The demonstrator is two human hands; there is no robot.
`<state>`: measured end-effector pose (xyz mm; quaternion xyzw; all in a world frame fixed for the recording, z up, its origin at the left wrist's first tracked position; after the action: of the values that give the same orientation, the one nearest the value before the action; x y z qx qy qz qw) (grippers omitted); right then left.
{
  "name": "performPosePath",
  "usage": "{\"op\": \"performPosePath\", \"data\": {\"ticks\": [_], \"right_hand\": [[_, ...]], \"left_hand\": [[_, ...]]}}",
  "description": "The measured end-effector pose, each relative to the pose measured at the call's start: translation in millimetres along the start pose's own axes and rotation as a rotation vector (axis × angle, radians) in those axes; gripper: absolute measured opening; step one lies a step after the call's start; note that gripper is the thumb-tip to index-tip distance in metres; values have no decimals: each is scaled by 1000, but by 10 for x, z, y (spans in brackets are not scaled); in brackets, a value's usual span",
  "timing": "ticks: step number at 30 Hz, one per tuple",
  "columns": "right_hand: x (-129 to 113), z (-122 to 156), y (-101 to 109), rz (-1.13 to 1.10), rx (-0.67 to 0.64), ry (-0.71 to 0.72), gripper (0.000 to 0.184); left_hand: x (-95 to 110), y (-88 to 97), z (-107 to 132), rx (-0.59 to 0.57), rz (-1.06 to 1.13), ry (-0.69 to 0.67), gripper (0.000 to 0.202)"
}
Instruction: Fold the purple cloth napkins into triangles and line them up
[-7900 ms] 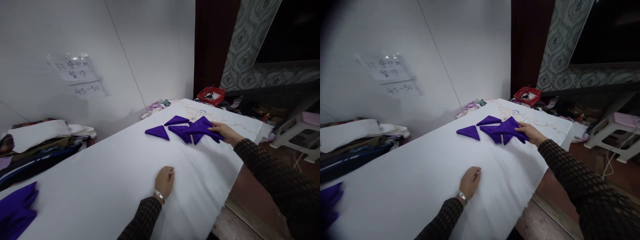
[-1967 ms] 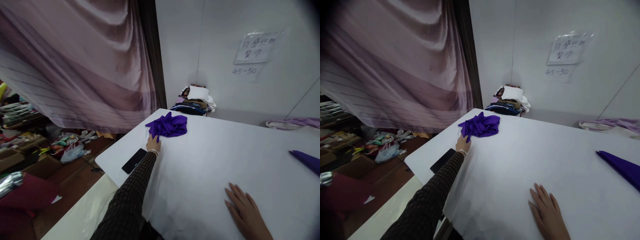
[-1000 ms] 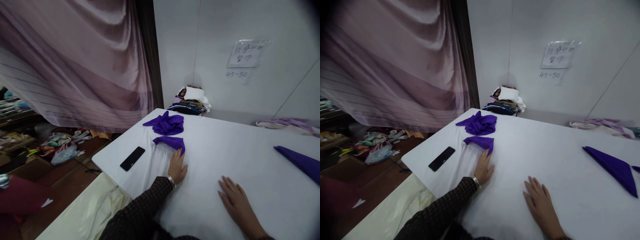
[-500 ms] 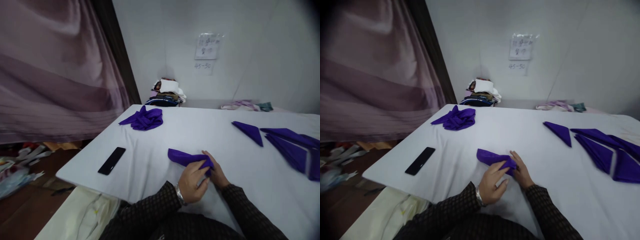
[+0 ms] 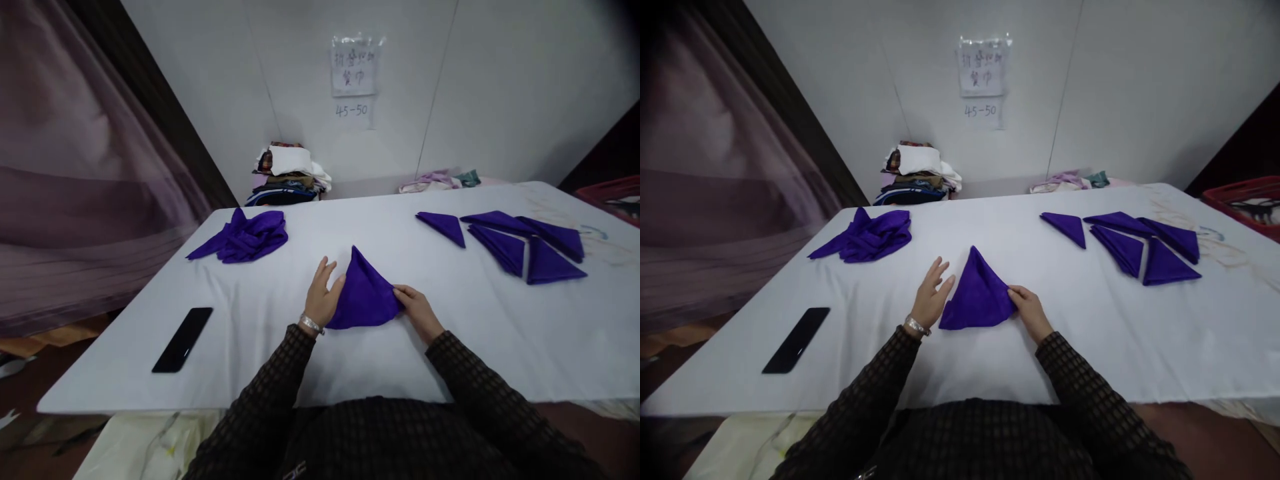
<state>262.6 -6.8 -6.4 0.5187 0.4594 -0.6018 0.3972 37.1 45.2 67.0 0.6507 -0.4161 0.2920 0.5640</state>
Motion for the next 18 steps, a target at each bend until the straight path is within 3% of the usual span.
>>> {"op": "performPosePath", "data": {"ticks": [4,8,12,18], "right_hand": [[229,23,121,237,-8,229,50],[286,49,95,365,-73,342,44],[329,27,95,315,-103,312,40],[355,22,106,241,-86,289,39]], "left_hand": [[-177,-177,368,-135,-160,-49,49],[-296,-328,579,-256,-443,-81,64],[-418,-358,521,-234,-572,-28,53],[-560,-318,397,-170,-465,-32,45]]}}
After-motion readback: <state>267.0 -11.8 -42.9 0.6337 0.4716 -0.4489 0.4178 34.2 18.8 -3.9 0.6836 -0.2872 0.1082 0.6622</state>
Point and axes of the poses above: each hand's wrist, its own z-axis away from the middle knuckle, its own y-axis out of the back of the hand, x = y × z, the point moved 1 cm from there along -z, towards the middle knuckle, and after that the axes turned 7 degrees about y, right-handed, at the moved point
